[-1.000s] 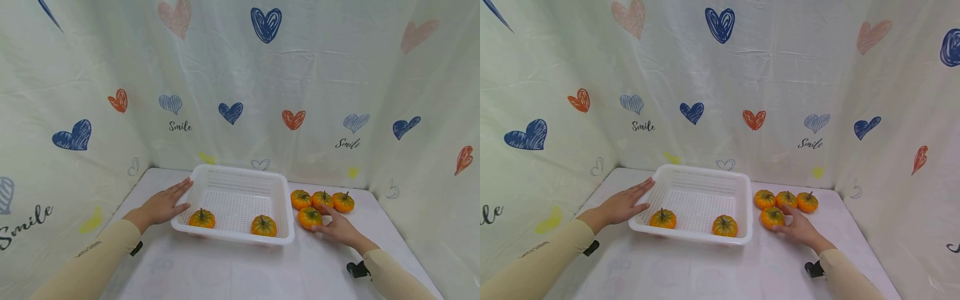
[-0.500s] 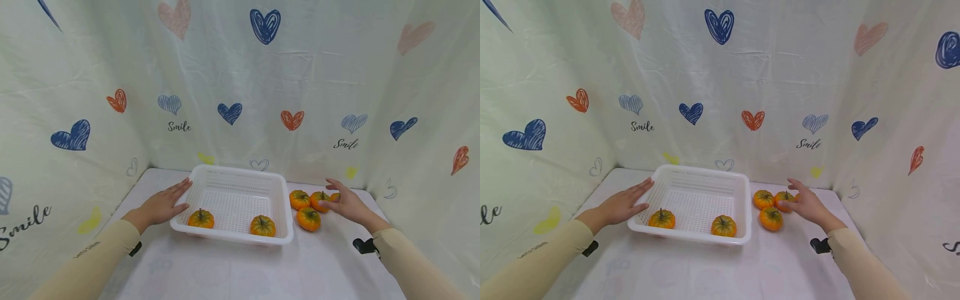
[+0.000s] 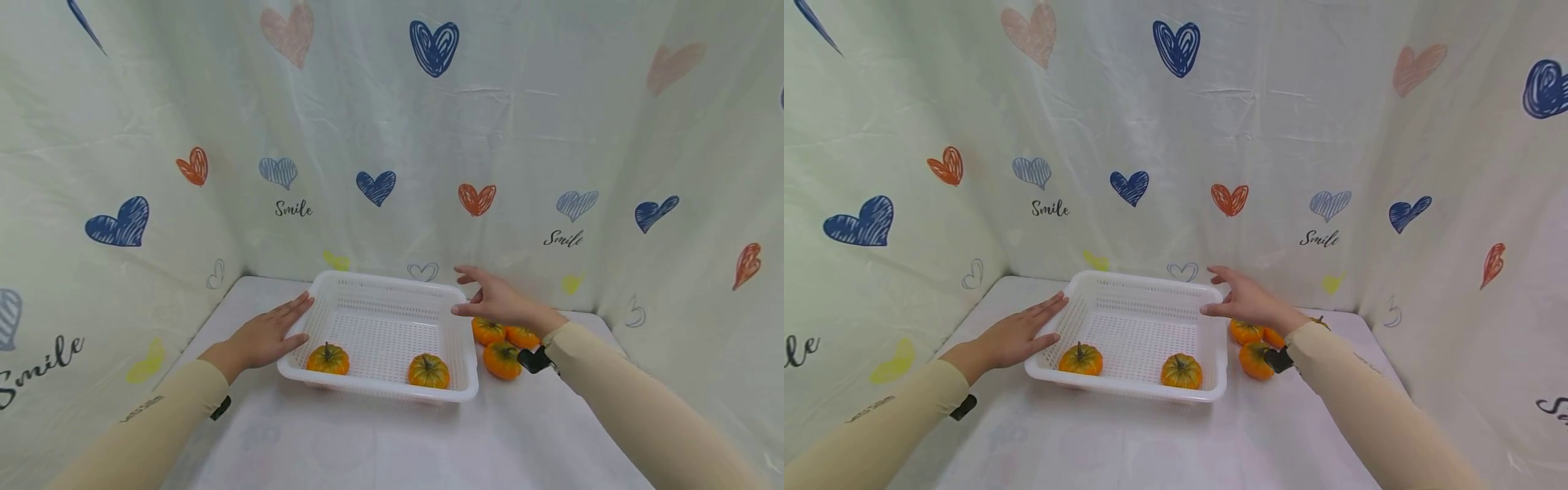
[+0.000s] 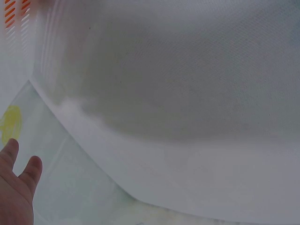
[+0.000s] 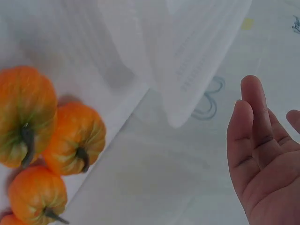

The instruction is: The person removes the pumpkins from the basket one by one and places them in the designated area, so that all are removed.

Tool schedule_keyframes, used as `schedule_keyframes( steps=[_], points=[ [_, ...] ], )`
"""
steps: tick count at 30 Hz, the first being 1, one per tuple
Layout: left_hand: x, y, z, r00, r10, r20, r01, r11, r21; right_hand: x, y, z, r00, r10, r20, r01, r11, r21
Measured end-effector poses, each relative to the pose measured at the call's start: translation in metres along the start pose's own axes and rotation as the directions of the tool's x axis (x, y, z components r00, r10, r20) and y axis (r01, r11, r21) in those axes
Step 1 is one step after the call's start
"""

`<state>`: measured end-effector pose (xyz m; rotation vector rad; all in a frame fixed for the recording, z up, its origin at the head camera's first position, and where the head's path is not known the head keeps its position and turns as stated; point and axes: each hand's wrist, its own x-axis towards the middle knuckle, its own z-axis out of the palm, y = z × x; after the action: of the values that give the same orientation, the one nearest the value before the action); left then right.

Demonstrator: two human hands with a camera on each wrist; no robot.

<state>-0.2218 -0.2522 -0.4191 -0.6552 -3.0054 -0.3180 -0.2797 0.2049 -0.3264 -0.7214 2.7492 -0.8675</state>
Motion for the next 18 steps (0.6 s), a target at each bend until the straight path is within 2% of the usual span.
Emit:
schedule_keyframes(
  steps=[4, 8, 13, 18],
  points=[
    [-0.001, 0.001, -0.001, 1.000, 0.000, -0.001, 0.000, 1.000, -0.003, 0.016, -0.022, 0.019, 0.996, -0.037, 0.081, 0.036, 0.999, 0.015],
    [-0.001, 0.001, -0.001, 1.000, 0.005, -0.006, -0.005, 1.000, -0.002, 0.024, -0.035, 0.039, 0.987, -0.036, 0.157, 0.033, 0.999, 0.020],
    [0.000, 0.001, -0.001, 1.000, 0.009, -0.010, -0.009, 1.000, -0.003, 0.027, -0.040, 0.058, 0.973, -0.034, 0.226, 0.026, 0.999, 0.040],
    [-0.001, 0.001, -0.002, 1.000, 0.004, -0.011, -0.004, 1.000, -0.012, 0.026, -0.038, 0.070, 0.969, -0.018, 0.245, 0.009, 0.999, 0.039]
  ],
)
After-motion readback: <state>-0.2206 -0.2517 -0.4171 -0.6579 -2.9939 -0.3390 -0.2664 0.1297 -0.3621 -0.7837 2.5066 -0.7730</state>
